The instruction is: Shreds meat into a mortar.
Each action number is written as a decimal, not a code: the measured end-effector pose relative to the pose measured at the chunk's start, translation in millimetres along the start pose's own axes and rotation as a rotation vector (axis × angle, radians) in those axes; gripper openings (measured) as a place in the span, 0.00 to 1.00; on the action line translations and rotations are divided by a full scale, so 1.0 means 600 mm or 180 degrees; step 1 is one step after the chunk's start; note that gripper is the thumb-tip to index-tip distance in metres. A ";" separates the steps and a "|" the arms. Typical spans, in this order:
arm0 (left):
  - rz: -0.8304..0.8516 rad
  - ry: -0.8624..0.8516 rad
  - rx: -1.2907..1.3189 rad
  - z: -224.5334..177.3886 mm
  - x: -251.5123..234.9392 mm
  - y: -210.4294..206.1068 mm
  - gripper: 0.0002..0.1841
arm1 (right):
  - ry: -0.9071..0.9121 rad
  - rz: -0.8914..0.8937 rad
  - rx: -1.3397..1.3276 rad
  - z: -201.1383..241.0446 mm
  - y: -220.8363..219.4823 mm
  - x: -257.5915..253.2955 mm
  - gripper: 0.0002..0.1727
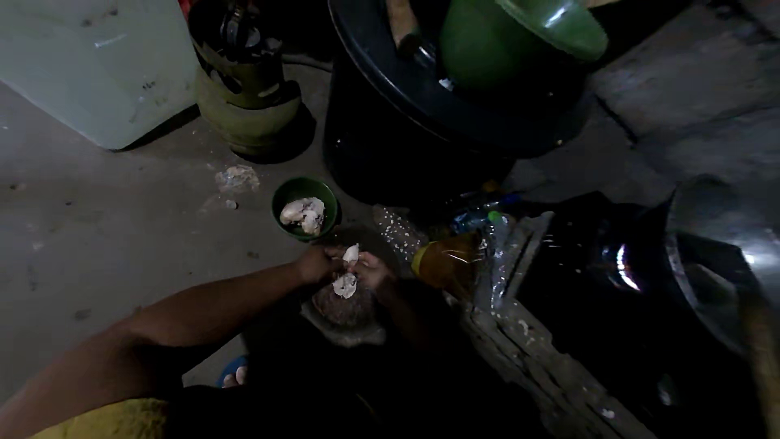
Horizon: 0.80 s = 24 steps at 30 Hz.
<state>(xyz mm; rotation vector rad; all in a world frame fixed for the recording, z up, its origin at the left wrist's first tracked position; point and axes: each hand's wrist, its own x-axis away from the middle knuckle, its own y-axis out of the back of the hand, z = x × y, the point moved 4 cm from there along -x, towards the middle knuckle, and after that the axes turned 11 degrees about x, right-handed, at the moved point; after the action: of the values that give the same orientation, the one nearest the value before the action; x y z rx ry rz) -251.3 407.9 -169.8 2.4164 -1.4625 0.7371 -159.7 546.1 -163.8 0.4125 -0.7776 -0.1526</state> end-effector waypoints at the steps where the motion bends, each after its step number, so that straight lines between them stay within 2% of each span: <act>1: -0.0066 0.0028 0.0135 0.003 -0.002 0.001 0.16 | 0.0042 -0.0033 0.0173 -0.001 0.000 0.001 0.20; 6: -0.0068 0.0213 -0.0105 -0.007 -0.001 0.000 0.16 | 0.0249 -0.0008 0.0634 0.000 -0.001 0.013 0.19; 11: -0.0095 0.0108 -0.0449 -0.010 -0.010 0.003 0.15 | 0.0279 -0.0042 0.1094 0.007 0.012 0.024 0.21; 17: -0.0310 0.0202 -0.0255 0.028 -0.028 0.042 0.16 | 0.0508 0.0038 0.0618 0.027 0.048 0.059 0.15; 20: -0.0238 0.0302 -0.0124 0.004 -0.017 0.016 0.15 | 0.0306 0.0182 0.0251 0.017 0.036 0.046 0.14; 24: -0.0244 0.0259 0.0023 -0.015 -0.007 -0.014 0.13 | 0.0071 -0.0082 0.0255 0.006 0.016 0.027 0.17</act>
<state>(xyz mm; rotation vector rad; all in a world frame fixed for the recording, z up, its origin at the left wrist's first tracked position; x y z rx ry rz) -248.5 418.8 -163.6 2.4030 -1.3314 0.8145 -151.1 549.0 -147.1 0.4995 -0.7583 -0.1410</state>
